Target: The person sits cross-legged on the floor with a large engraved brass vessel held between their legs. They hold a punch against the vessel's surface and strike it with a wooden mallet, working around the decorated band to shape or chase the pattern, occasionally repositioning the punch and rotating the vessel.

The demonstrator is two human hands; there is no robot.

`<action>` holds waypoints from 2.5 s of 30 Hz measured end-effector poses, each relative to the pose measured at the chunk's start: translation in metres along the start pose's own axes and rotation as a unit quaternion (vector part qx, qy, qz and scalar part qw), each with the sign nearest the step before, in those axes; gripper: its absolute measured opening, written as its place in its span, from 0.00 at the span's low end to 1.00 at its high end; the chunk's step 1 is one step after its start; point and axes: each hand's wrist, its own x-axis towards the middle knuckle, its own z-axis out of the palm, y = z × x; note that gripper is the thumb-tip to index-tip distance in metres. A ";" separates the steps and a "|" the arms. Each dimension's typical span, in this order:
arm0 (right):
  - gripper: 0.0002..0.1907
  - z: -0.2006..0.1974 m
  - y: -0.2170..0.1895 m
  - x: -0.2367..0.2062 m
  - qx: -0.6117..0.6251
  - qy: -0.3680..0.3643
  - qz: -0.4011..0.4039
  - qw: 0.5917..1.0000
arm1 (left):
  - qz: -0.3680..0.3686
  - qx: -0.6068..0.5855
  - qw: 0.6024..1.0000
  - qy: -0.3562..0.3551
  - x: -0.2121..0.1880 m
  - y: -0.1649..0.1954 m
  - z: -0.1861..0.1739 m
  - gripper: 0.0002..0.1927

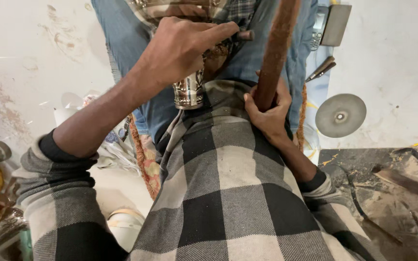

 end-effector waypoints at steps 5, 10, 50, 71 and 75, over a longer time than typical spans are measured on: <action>0.18 0.000 -0.006 -0.001 -0.097 0.035 -0.014 0.995 | 0.021 0.047 0.997 -0.065 0.002 -0.002 -0.009 0.34; 0.19 -0.008 -0.015 -0.001 -0.095 0.040 0.003 0.995 | 0.011 0.077 0.990 -0.116 0.008 0.004 -0.014 0.30; 0.19 -0.009 -0.047 0.025 -0.135 0.045 0.031 0.989 | -0.103 0.017 0.993 -0.054 -0.011 0.011 -0.002 0.33; 0.16 -0.022 -0.039 0.009 -0.150 0.030 0.027 0.988 | -0.026 0.048 0.994 -0.097 -0.005 0.003 -0.021 0.30; 0.21 -0.029 -0.041 0.015 -0.227 -0.040 0.000 0.973 | -0.029 0.101 0.990 -0.096 -0.008 0.008 -0.018 0.32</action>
